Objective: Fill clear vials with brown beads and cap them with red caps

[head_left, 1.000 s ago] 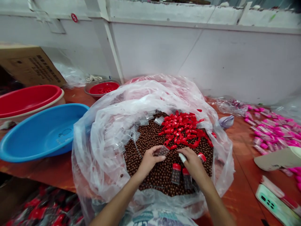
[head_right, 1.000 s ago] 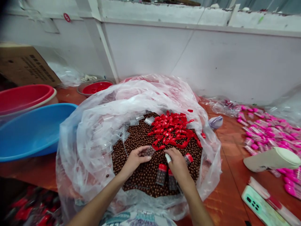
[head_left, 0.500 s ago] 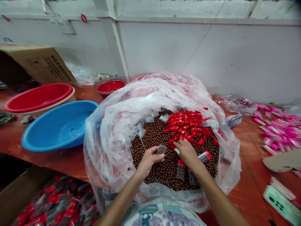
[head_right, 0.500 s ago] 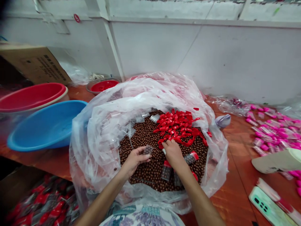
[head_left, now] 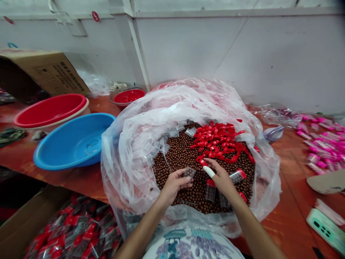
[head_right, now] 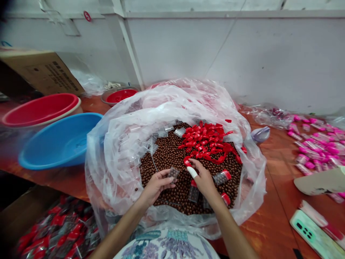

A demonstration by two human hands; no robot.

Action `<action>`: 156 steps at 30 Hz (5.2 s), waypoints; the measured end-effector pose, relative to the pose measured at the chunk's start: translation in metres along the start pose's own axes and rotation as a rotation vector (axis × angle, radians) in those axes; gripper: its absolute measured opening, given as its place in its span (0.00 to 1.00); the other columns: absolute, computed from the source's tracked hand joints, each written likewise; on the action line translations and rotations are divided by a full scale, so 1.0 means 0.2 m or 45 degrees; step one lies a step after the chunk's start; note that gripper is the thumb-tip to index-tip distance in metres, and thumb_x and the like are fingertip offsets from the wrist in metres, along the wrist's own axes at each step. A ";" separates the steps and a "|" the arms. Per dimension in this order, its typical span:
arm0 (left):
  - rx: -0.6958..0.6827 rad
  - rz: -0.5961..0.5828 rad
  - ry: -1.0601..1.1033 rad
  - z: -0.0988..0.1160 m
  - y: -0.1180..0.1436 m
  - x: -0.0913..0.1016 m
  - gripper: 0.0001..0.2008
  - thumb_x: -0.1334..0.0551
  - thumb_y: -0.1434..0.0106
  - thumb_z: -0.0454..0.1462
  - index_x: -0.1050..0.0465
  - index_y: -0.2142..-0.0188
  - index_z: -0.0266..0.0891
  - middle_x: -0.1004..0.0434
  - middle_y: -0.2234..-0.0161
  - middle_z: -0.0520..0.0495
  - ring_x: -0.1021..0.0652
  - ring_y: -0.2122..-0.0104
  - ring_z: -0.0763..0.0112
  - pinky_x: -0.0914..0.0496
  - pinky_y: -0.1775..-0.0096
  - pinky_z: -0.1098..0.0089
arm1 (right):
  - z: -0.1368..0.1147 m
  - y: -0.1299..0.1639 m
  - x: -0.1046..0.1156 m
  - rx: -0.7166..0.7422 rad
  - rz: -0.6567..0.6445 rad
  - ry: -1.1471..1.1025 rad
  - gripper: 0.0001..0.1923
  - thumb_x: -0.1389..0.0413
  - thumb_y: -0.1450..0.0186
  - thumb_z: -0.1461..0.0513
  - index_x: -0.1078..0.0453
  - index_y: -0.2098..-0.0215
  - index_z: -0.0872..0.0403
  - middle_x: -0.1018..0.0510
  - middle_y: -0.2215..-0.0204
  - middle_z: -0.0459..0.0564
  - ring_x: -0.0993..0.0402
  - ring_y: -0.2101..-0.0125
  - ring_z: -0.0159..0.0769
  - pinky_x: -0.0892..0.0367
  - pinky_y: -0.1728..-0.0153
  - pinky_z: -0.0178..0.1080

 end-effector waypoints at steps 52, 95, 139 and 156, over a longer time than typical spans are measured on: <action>-0.124 -0.213 -0.225 -0.04 0.05 -0.20 0.19 0.37 0.46 0.43 0.26 0.56 0.37 0.26 0.58 0.42 0.27 0.60 0.61 0.27 0.64 0.64 | -0.07 0.26 -0.03 0.099 0.096 -0.089 0.16 0.49 0.38 0.59 0.31 0.52 0.47 0.26 0.54 0.49 0.30 0.53 0.40 0.36 0.50 0.48; -0.042 -0.003 0.079 -0.11 0.00 -0.25 0.17 0.39 0.46 0.49 0.32 0.66 0.37 0.28 0.73 0.51 0.29 0.76 0.73 0.34 0.73 0.73 | -0.24 0.34 -0.13 0.640 0.291 0.650 0.33 0.41 0.49 0.61 0.42 0.45 0.51 0.30 0.53 0.55 0.33 0.53 0.46 0.36 0.53 0.47; -0.179 -0.019 -0.118 -0.06 0.01 -0.27 0.21 0.48 0.40 0.46 0.29 0.53 0.37 0.31 0.48 0.45 0.35 0.45 0.62 0.47 0.42 0.63 | -0.35 0.35 -0.12 0.638 0.217 0.894 0.34 0.45 0.50 0.63 0.45 0.45 0.57 0.33 0.53 0.58 0.36 0.54 0.47 0.39 0.53 0.49; -0.135 -0.072 -0.415 -0.06 -0.05 -0.25 0.27 0.56 0.38 0.52 0.32 0.54 0.36 0.28 0.70 0.47 0.29 0.73 0.72 0.33 0.68 0.71 | -0.26 0.35 -0.10 0.506 0.125 0.899 0.34 0.44 0.47 0.59 0.46 0.43 0.54 0.33 0.52 0.56 0.37 0.53 0.45 0.40 0.53 0.47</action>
Point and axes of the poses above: each hand's wrist, its own y-axis away from the middle knuckle, its own x-axis out of the back of the hand, z = x × y, the point moved 9 cm from there along -y, towards the middle knuckle
